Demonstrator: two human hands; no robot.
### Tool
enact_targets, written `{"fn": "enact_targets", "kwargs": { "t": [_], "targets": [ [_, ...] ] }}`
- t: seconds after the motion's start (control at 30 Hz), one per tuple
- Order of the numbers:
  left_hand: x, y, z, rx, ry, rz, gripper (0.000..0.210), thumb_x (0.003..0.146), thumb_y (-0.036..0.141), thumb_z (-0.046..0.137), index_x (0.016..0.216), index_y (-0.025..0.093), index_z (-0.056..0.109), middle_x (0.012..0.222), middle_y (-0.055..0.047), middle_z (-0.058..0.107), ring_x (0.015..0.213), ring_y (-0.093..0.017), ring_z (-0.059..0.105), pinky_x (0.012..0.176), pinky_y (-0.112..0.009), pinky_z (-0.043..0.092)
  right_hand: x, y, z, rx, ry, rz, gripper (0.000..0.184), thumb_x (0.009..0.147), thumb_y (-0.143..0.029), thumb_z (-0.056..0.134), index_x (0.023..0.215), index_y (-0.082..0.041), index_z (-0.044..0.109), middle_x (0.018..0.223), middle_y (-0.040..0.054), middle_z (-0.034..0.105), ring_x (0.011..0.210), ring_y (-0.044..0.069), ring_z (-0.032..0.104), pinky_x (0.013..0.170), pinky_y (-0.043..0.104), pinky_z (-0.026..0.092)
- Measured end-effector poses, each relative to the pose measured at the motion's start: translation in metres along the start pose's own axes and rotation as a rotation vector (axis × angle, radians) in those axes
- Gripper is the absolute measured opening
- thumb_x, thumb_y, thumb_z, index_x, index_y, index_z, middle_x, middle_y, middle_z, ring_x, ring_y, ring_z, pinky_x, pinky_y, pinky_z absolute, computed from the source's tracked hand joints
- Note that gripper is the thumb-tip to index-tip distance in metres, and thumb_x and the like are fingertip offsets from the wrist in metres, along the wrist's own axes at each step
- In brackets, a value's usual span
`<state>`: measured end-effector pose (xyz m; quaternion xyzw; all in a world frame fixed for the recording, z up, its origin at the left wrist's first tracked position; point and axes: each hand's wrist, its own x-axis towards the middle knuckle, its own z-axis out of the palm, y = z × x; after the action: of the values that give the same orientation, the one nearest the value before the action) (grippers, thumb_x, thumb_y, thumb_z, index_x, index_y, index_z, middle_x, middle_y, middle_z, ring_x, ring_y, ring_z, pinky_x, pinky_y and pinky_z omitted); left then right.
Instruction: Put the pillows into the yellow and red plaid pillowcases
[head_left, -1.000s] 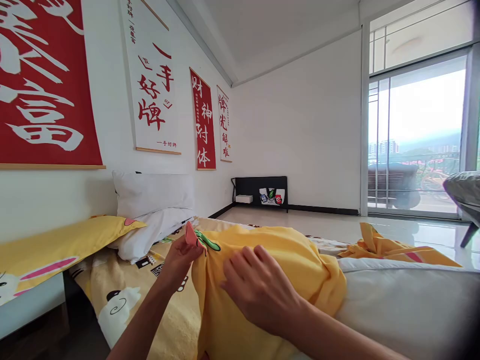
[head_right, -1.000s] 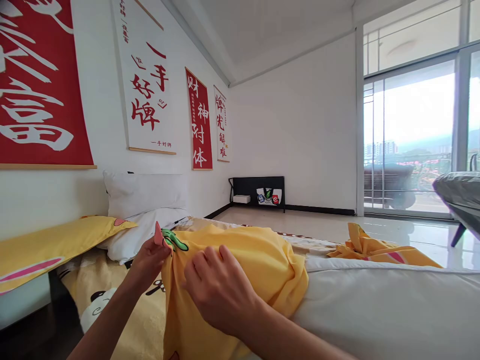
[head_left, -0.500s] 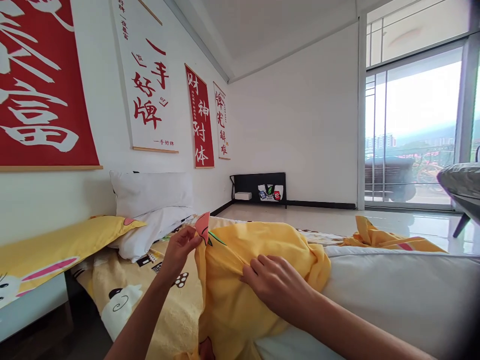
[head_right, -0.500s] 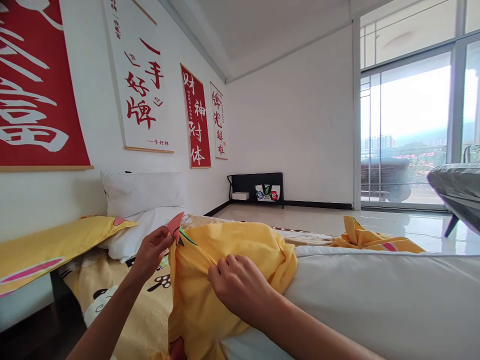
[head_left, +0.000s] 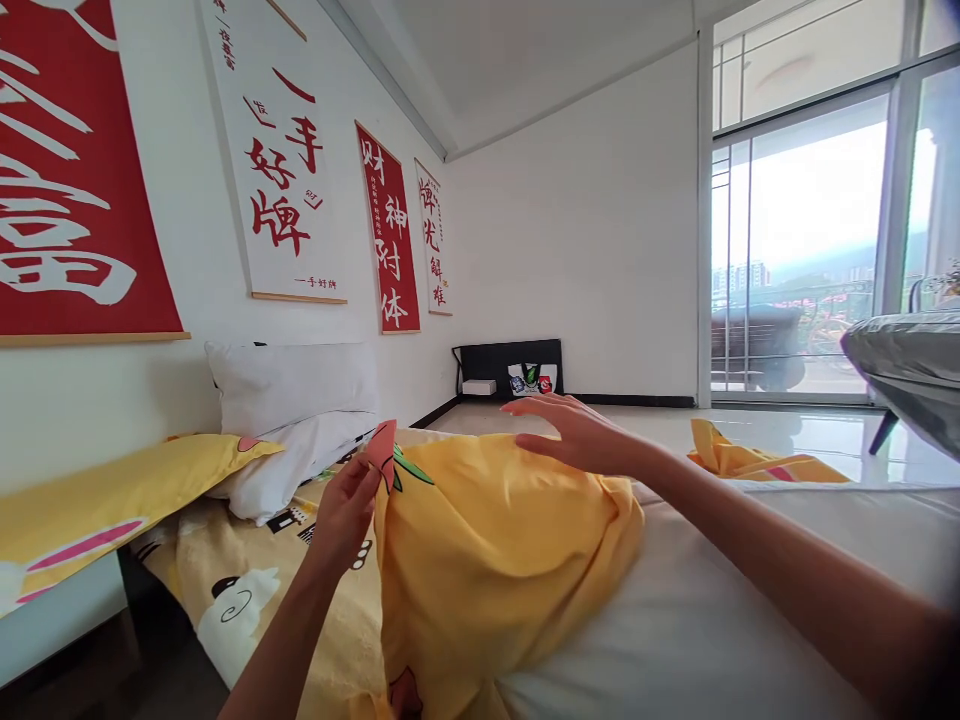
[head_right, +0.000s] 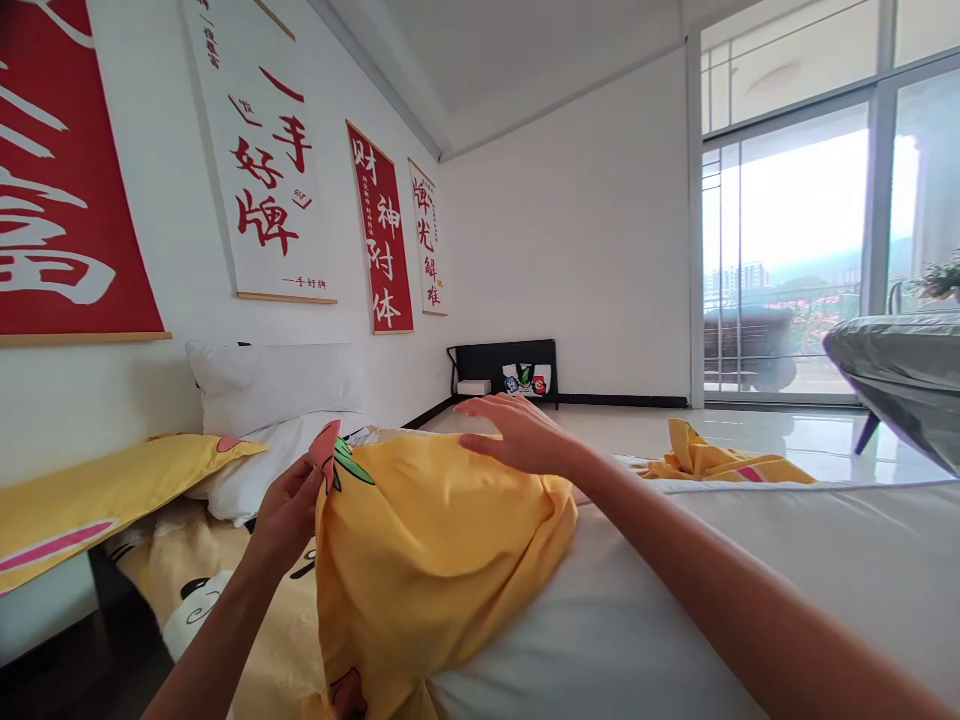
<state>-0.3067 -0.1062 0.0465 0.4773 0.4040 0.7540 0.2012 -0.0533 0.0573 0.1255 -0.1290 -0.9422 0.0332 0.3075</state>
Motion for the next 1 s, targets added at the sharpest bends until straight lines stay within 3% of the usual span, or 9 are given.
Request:
{"fn": "enact_targets", "kwargs": {
  "t": [0.1,0.2,0.27,0.37,0.53,0.6,0.73,0.87,1.0],
  "targets": [
    [-0.003,0.009,-0.004,0.167,-0.012,0.094,0.027,0.077,0.043,0.071,0.087,0.019,0.062,0.089,-0.003,0.068,0.079,-0.016,0.059,0.076,-0.026,0.047,0.007,0.021,0.006,0.188,-0.354,0.144,0.047,0.089,-0.059,0.043,0.109,-0.022,0.064,0.109,0.0072,0.067,0.098,0.022,0.061,0.081,0.033,0.047],
    [-0.002,0.012,-0.007,0.169,-0.026,0.100,0.025,0.077,0.041,0.071,0.086,0.019,0.062,0.090,-0.004,0.068,0.082,-0.017,0.060,0.077,-0.027,0.047,0.002,0.032,0.017,0.352,-0.469,0.223,0.047,0.084,-0.063,0.048,0.091,-0.019,0.064,0.095,0.0046,0.068,0.082,0.018,0.061,0.068,0.028,0.047],
    [0.000,0.011,-0.007,0.102,-0.038,0.065,0.026,0.077,0.041,0.071,0.088,0.019,0.062,0.093,-0.005,0.069,0.086,-0.018,0.061,0.076,-0.027,0.048,-0.001,0.038,0.014,0.323,-0.408,0.240,0.044,0.079,-0.062,0.054,0.077,-0.019,0.059,0.078,0.0015,0.063,0.068,0.015,0.055,0.057,0.026,0.040],
    [0.005,0.009,-0.002,0.001,-0.026,-0.007,0.028,0.074,0.040,0.074,0.089,0.019,0.063,0.094,-0.005,0.070,0.085,-0.018,0.063,0.074,-0.026,0.049,-0.006,0.046,-0.010,0.118,-0.250,0.262,0.046,0.077,-0.059,0.054,0.057,-0.020,0.043,0.057,-0.0032,0.044,0.055,0.011,0.039,0.050,0.026,0.028],
    [0.019,0.006,0.014,-0.183,0.017,-0.063,0.035,0.067,0.040,0.080,0.088,0.019,0.062,0.081,-0.001,0.070,0.071,-0.016,0.064,0.067,-0.025,0.050,-0.024,0.035,-0.050,-0.175,0.150,0.248,0.050,0.083,-0.060,0.046,0.056,-0.022,0.030,0.053,-0.0042,0.031,0.054,0.011,0.032,0.055,0.027,0.027],
    [0.026,0.002,0.017,-0.213,0.044,-0.054,0.038,0.066,0.042,0.080,0.091,0.018,0.061,0.083,-0.002,0.070,0.074,-0.017,0.065,0.067,-0.026,0.051,-0.038,0.031,-0.047,-0.269,0.114,0.204,0.047,0.088,-0.058,0.042,0.058,-0.022,0.032,0.053,-0.0029,0.037,0.055,0.012,0.037,0.056,0.028,0.027],
    [0.031,-0.014,0.012,-0.164,0.066,-0.124,0.038,0.064,0.039,0.082,0.088,0.019,0.060,0.086,-0.001,0.069,0.077,-0.015,0.065,0.068,-0.023,0.050,-0.070,0.042,-0.027,-0.353,-0.157,0.247,0.033,0.090,-0.042,0.042,0.064,-0.023,0.047,0.062,0.0013,0.054,0.058,0.016,0.048,0.056,0.027,0.027],
    [0.017,-0.017,0.008,0.024,0.158,-0.065,0.043,0.069,0.050,0.074,0.097,0.019,0.065,0.098,-0.006,0.071,0.089,-0.020,0.065,0.071,-0.027,0.050,-0.087,0.058,-0.027,-0.284,-0.070,0.195,0.035,0.091,-0.042,0.040,0.064,-0.022,0.049,0.071,0.0047,0.056,0.067,0.019,0.052,0.061,0.029,0.033],
    [0.000,-0.007,0.024,0.325,0.103,-0.065,0.050,0.057,0.040,0.084,0.098,0.016,0.069,0.095,-0.009,0.073,0.090,-0.029,0.067,0.069,-0.032,0.053,-0.085,0.058,-0.033,0.006,0.009,0.158,0.049,0.092,-0.059,0.032,0.063,-0.021,0.042,0.068,0.0013,0.048,0.064,0.015,0.046,0.060,0.027,0.037]
  ]
}}
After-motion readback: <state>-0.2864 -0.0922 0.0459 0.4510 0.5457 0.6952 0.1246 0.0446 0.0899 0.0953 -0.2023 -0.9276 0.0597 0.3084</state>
